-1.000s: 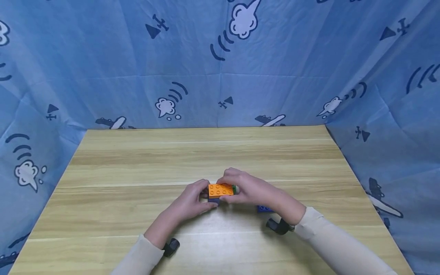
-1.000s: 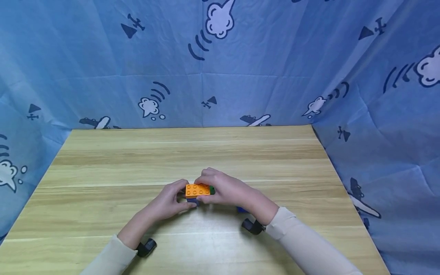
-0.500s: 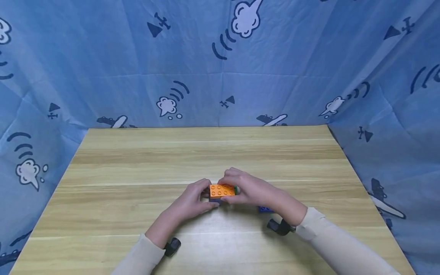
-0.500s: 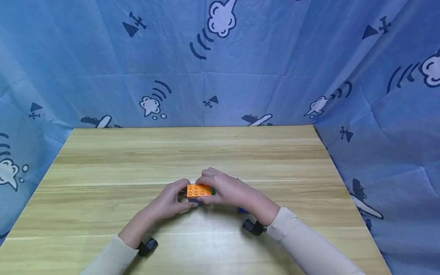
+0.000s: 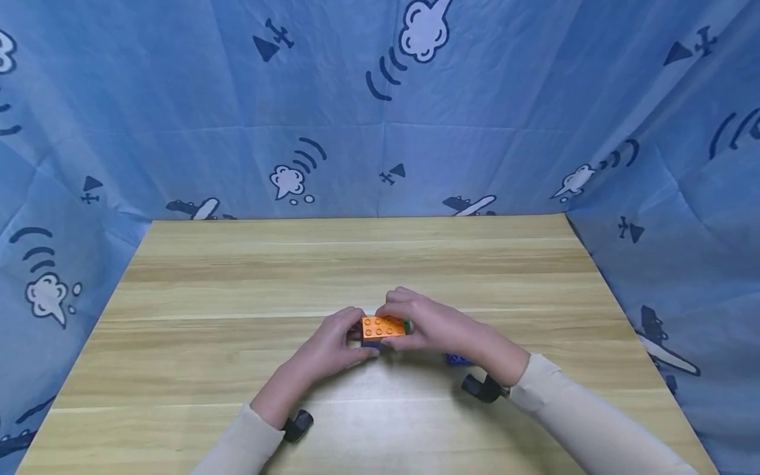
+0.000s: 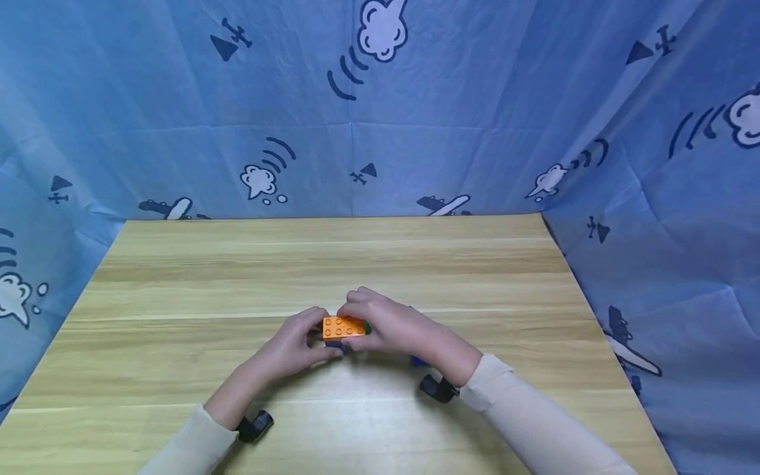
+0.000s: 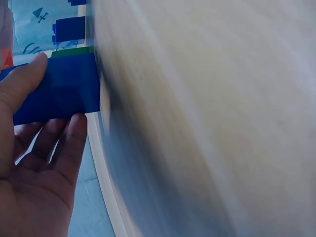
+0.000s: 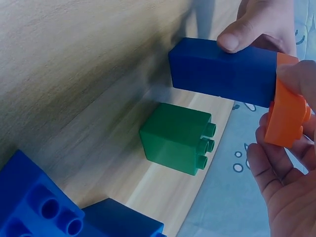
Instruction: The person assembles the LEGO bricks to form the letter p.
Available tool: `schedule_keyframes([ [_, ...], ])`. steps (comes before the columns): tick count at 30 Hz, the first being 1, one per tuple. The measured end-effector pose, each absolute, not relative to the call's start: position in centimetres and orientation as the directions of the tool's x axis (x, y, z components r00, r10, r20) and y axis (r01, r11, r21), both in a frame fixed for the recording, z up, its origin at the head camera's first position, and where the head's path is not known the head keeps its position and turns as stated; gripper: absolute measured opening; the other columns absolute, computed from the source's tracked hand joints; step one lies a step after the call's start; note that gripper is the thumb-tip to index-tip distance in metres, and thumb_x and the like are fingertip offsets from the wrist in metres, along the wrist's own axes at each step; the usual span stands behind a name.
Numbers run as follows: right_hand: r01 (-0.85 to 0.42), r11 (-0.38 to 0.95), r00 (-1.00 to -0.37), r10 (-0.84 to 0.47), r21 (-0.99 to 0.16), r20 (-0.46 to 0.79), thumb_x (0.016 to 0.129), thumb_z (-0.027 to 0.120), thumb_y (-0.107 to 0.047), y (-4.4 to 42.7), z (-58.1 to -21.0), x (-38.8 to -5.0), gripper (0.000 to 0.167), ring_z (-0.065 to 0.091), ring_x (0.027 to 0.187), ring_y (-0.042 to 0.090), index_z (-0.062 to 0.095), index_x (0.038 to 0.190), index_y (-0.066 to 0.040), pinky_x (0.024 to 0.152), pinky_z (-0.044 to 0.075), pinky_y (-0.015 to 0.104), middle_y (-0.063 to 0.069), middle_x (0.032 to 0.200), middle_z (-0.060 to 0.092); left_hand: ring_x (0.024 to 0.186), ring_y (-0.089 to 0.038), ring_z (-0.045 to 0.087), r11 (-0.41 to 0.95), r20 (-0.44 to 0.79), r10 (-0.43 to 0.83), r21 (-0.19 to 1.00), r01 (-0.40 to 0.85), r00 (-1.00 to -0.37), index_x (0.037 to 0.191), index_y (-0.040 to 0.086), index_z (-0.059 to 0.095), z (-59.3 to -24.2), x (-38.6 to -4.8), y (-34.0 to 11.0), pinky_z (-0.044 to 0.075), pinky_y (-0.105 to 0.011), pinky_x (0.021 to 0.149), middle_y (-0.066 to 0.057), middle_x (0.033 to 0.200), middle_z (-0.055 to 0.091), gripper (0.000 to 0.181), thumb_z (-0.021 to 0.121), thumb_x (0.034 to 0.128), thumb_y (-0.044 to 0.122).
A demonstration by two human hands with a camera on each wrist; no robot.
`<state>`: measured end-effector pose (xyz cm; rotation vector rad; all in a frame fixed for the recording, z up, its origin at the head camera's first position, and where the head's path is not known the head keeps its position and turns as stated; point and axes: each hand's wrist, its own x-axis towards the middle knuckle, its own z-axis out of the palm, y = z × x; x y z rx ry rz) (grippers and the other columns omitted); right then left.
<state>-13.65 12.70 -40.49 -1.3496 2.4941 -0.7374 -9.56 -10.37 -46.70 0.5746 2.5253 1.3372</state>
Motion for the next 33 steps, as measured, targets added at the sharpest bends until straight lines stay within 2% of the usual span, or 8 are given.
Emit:
schedule_keyframes([
  [6,-0.740,0.435,-0.544,-0.836,-0.513,0.075,0.092,0.079,-0.023,12.6,-40.5,-13.8,0.031,0.050,0.092,0.007,0.073,0.120,-0.011,0.077,0.049,0.019,-0.006,0.098,0.061,0.107,-0.014,0.068,0.438,0.061,0.403,0.863,0.251,-0.913,0.113,0.017,0.066,-46.0,-9.2,-10.8,0.062,-0.030,0.099,0.004,0.111,0.068,0.037,0.089,0.0847,0.022],
  [11,-0.743,0.426,-0.539,-0.838,-0.516,0.084,0.092,0.079,-0.023,12.7,-40.6,-13.8,0.030,0.048,0.091,0.007,0.073,0.119,-0.012,0.076,0.046,0.020,-0.007,0.095,0.058,0.110,-0.019,0.071,0.378,0.141,0.415,0.872,0.311,-0.899,0.114,0.013,0.067,-45.1,-9.1,-11.0,0.063,-0.031,0.098,-0.001,0.112,0.070,0.035,0.088,0.0851,0.014],
  [19,-0.727,0.421,-0.545,-0.834,-0.542,0.083,0.093,0.078,-0.024,12.5,-40.7,-13.8,0.030,0.049,0.091,0.007,0.073,0.119,-0.012,0.076,0.047,0.020,-0.006,0.097,0.061,0.108,-0.020,0.073,0.384,0.122,0.417,0.875,0.296,-0.901,0.106,0.012,0.066,-44.8,-9.0,-11.1,0.064,-0.030,0.097,-0.002,0.109,0.070,0.029,0.086,0.0861,0.011],
  [27,-0.692,0.449,-0.593,-0.800,-0.566,0.091,0.093,0.079,-0.026,12.9,-41.2,-13.3,0.029,0.051,0.093,0.006,0.073,0.119,-0.013,0.077,0.052,0.021,-0.007,0.099,0.063,0.109,-0.021,0.073,0.379,0.107,0.450,0.876,0.299,-0.886,0.108,0.011,0.066,-44.7,-9.3,-11.1,0.063,-0.031,0.098,-0.003,0.111,0.070,0.027,0.085,0.0879,0.012],
  [30,-0.670,0.453,-0.603,-0.794,-0.587,0.076,0.094,0.079,-0.031,13.3,-41.4,-13.2,0.034,0.053,0.096,0.006,0.072,0.123,-0.014,0.081,0.056,0.027,-0.008,0.104,0.065,0.109,-0.021,0.072,0.378,0.109,0.453,0.875,0.301,-0.885,0.108,0.010,0.066,-44.7,-9.3,-11.1,0.063,-0.032,0.098,-0.003,0.111,0.070,0.027,0.085,0.0882,0.012],
  [33,-0.640,0.467,-0.611,-0.791,-0.610,0.035,0.094,0.079,-0.037,14.0,-41.7,-13.4,0.043,0.056,0.106,0.007,0.069,0.131,-0.016,0.092,0.059,0.034,-0.008,0.117,0.067,0.109,-0.021,0.072,0.381,0.108,0.450,0.875,0.300,-0.887,0.108,0.011,0.066,-44.7,-9.3,-11.0,0.063,-0.033,0.098,-0.003,0.111,0.070,0.027,0.085,0.0882,0.012],
])
